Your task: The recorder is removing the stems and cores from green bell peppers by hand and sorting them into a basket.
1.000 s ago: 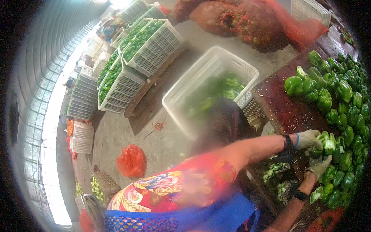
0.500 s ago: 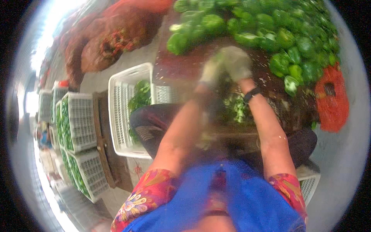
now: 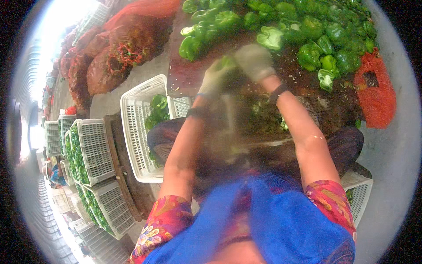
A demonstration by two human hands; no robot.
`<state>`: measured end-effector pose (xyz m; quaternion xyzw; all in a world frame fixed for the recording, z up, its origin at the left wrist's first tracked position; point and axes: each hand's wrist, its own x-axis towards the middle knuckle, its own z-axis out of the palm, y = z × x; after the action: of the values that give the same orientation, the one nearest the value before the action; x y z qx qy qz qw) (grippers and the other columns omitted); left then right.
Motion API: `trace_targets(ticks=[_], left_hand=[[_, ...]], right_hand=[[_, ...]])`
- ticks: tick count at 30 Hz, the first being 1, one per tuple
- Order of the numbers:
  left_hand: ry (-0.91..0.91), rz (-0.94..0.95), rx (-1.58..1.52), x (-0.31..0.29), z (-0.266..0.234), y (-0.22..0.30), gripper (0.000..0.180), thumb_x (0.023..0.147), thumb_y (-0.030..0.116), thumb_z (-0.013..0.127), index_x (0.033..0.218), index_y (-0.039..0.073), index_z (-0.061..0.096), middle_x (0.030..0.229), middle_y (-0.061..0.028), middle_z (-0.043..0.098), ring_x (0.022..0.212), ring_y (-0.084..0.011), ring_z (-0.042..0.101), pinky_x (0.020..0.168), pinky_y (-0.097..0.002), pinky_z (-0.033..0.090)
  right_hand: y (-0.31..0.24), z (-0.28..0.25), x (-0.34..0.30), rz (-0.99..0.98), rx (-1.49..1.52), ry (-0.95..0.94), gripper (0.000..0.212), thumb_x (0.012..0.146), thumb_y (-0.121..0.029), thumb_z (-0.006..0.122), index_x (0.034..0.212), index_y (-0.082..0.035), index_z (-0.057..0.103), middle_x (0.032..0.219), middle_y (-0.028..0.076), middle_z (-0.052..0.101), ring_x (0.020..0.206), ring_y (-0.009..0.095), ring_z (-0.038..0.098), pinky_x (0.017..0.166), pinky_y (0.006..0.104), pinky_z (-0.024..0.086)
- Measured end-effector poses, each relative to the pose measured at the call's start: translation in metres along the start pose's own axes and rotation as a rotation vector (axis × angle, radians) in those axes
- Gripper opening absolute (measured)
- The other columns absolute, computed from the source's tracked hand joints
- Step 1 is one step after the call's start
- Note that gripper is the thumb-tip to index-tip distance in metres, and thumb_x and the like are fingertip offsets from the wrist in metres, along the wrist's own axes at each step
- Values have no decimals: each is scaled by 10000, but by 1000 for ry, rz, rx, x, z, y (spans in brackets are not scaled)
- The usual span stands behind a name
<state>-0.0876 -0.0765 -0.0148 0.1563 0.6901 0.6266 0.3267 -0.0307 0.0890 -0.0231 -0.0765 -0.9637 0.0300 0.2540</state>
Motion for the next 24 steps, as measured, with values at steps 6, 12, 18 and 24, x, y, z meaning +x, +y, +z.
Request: trace_targets(ticks=[6,12,18,24], left_hand=[[-88,4,-368,-20,-30,7,517,858,128,655,1332,15,485,1119,-109,621,933,-197,613,803,-322,515],[109,151,-172,-39,5,32,430,845,225,712,1178,15,537,1009,-89,622,878,-163,595,796,-315,501],[415,30,-220,-23,22,-11,488,891,367,631,1181,-12,528,1079,-162,621,1001,-237,604,881,-347,494],[502,149,182,-21,40,-26,545,970,523,448,1023,15,638,920,-148,648,900,-238,607,803,-386,481]], right_hand=[[-9,-43,28,-181,499,87,390,986,-158,460,1354,-34,500,1324,140,567,1224,211,532,1024,304,417],[-33,-64,-13,429,1040,-348,645,981,-412,426,1439,32,333,1476,232,364,1377,305,359,1117,357,323],[-87,-37,-51,352,655,-85,544,968,-324,487,1417,-29,401,1368,224,496,1236,319,522,993,373,456],[-55,10,-61,568,1304,1,421,971,-213,471,1355,-41,484,1209,99,599,1015,165,576,887,286,477]])
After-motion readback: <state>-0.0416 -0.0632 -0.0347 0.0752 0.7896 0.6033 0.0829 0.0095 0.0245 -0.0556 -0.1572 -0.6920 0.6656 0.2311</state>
